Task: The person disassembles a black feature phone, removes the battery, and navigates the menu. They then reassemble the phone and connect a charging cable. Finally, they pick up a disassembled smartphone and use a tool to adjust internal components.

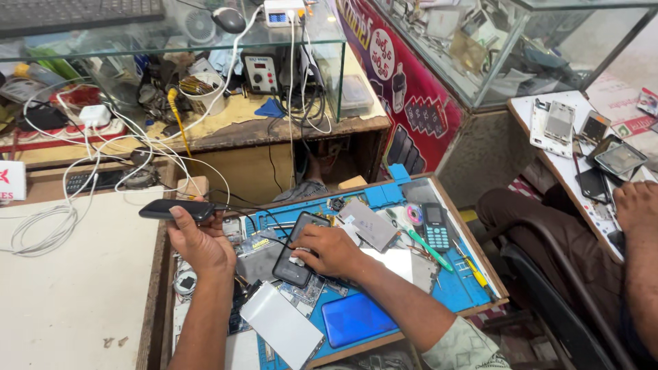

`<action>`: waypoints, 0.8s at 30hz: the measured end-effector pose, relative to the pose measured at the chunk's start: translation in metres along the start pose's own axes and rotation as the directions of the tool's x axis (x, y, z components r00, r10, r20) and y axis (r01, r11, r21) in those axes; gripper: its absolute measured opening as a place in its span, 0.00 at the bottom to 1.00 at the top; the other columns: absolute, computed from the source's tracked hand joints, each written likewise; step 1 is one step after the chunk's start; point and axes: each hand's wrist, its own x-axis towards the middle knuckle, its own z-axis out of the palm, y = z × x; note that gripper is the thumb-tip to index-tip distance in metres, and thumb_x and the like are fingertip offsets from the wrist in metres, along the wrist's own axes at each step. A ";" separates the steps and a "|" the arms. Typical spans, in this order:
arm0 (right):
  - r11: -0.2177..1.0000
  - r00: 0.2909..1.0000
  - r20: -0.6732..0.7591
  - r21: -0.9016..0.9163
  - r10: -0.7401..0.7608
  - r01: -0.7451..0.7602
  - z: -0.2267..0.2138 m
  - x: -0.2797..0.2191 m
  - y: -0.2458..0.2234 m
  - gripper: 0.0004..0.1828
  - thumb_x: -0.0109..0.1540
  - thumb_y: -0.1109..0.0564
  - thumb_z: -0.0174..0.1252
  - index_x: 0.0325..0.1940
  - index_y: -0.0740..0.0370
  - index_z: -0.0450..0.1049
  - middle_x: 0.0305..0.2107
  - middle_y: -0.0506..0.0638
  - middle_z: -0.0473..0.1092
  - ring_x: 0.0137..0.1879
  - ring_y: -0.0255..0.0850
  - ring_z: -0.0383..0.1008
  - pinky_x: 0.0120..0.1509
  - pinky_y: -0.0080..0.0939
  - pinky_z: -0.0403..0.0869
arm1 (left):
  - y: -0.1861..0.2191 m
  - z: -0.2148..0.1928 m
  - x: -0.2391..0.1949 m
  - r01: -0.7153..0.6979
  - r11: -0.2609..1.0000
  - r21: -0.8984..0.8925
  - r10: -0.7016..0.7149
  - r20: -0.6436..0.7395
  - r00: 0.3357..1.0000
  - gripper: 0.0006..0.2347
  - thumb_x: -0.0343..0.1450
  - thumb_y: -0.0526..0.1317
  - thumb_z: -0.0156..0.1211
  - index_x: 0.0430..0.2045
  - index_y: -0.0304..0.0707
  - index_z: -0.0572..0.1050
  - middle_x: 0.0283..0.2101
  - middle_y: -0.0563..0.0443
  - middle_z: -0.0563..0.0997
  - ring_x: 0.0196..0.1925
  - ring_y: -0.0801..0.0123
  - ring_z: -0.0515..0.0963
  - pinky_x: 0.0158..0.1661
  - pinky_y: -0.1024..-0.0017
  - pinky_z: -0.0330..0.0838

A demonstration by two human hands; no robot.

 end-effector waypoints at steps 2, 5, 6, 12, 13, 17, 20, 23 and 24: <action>1.000 0.999 -0.033 0.021 0.019 -0.018 -0.001 0.002 -0.003 0.09 0.63 0.52 0.64 0.43 0.57 0.81 0.36 0.49 0.74 0.36 0.45 0.77 0.40 0.42 0.76 | 0.006 0.001 0.003 0.005 1.000 -0.013 -0.005 0.011 1.000 0.25 0.75 0.55 0.63 0.57 0.36 0.65 0.45 0.48 0.79 0.39 0.74 0.80 0.42 0.73 0.81; 0.986 0.987 -0.064 0.086 0.145 -0.139 -0.004 0.002 -0.007 0.10 0.61 0.53 0.65 0.45 0.58 0.82 0.36 0.49 0.74 0.32 0.43 0.77 0.37 0.40 0.76 | 0.022 0.008 0.001 -0.001 1.000 -0.011 0.001 0.051 0.999 0.32 0.73 0.60 0.64 0.64 0.39 0.63 0.42 0.50 0.78 0.38 0.73 0.80 0.41 0.74 0.80; 0.978 0.980 -0.075 0.110 0.184 -0.175 -0.006 0.003 -0.007 0.10 0.61 0.54 0.64 0.45 0.58 0.81 0.36 0.49 0.74 0.32 0.42 0.77 0.36 0.39 0.76 | 0.029 0.013 0.001 -0.004 1.000 -0.007 0.005 0.071 0.997 0.34 0.72 0.61 0.64 0.67 0.40 0.63 0.41 0.51 0.78 0.37 0.73 0.80 0.40 0.74 0.80; 0.997 0.993 -0.091 0.031 0.073 -0.071 -0.006 0.001 -0.001 0.11 0.58 0.62 0.57 0.43 0.59 0.81 0.35 0.51 0.74 0.38 0.47 0.77 0.42 0.43 0.77 | 0.096 0.041 -0.006 -0.032 0.997 -0.069 0.045 0.183 0.982 0.35 0.72 0.58 0.64 0.72 0.51 0.55 0.37 0.57 0.76 0.34 0.75 0.78 0.33 0.75 0.77; 1.000 0.997 -0.079 -0.003 0.025 -0.025 -0.004 0.001 0.000 0.12 0.57 0.64 0.57 0.42 0.59 0.81 0.36 0.51 0.74 0.40 0.48 0.77 0.44 0.44 0.77 | 0.109 0.043 -0.007 -0.082 0.997 -0.015 0.083 0.190 0.978 0.35 0.73 0.56 0.64 0.73 0.51 0.53 0.36 0.57 0.75 0.31 0.77 0.76 0.30 0.77 0.74; 0.999 0.999 0.053 -0.038 0.008 -0.006 0.001 -0.001 0.002 0.13 0.56 0.64 0.56 0.42 0.57 0.80 0.33 0.50 0.75 0.41 0.49 0.77 0.44 0.48 0.76 | 0.157 0.050 -0.020 -0.267 0.960 0.085 0.230 0.306 0.924 0.36 0.74 0.47 0.68 0.76 0.47 0.54 0.32 0.55 0.74 0.24 0.80 0.73 0.26 0.81 0.67; 0.999 0.997 0.073 -0.053 0.005 -0.001 0.000 -0.001 0.001 0.14 0.56 0.63 0.57 0.44 0.56 0.78 0.32 0.49 0.74 0.42 0.49 0.77 0.45 0.49 0.75 | 0.181 0.059 -0.031 -0.452 0.795 0.404 0.229 0.490 0.841 0.33 0.75 0.39 0.69 0.75 0.42 0.58 0.38 0.50 0.77 0.34 0.77 0.77 0.38 0.80 0.73; 0.999 0.996 0.089 -0.037 0.018 -0.015 -0.003 0.000 0.000 0.14 0.55 0.63 0.57 0.45 0.56 0.78 0.31 0.49 0.75 0.41 0.48 0.76 0.45 0.49 0.75 | 0.185 0.072 -0.033 -0.661 0.423 0.620 0.042 0.715 0.698 0.34 0.65 0.32 0.71 0.68 0.33 0.65 0.53 0.36 0.78 0.52 0.61 0.78 0.50 0.69 0.74; 0.999 0.995 0.101 -0.044 0.004 0.000 -0.004 0.000 0.000 0.14 0.54 0.63 0.58 0.44 0.56 0.79 0.31 0.49 0.75 0.41 0.48 0.76 0.45 0.49 0.75 | 0.179 0.075 -0.032 -0.728 0.290 0.622 -0.053 0.770 0.636 0.35 0.59 0.30 0.72 0.65 0.29 0.67 0.58 0.30 0.78 0.57 0.54 0.78 0.52 0.63 0.74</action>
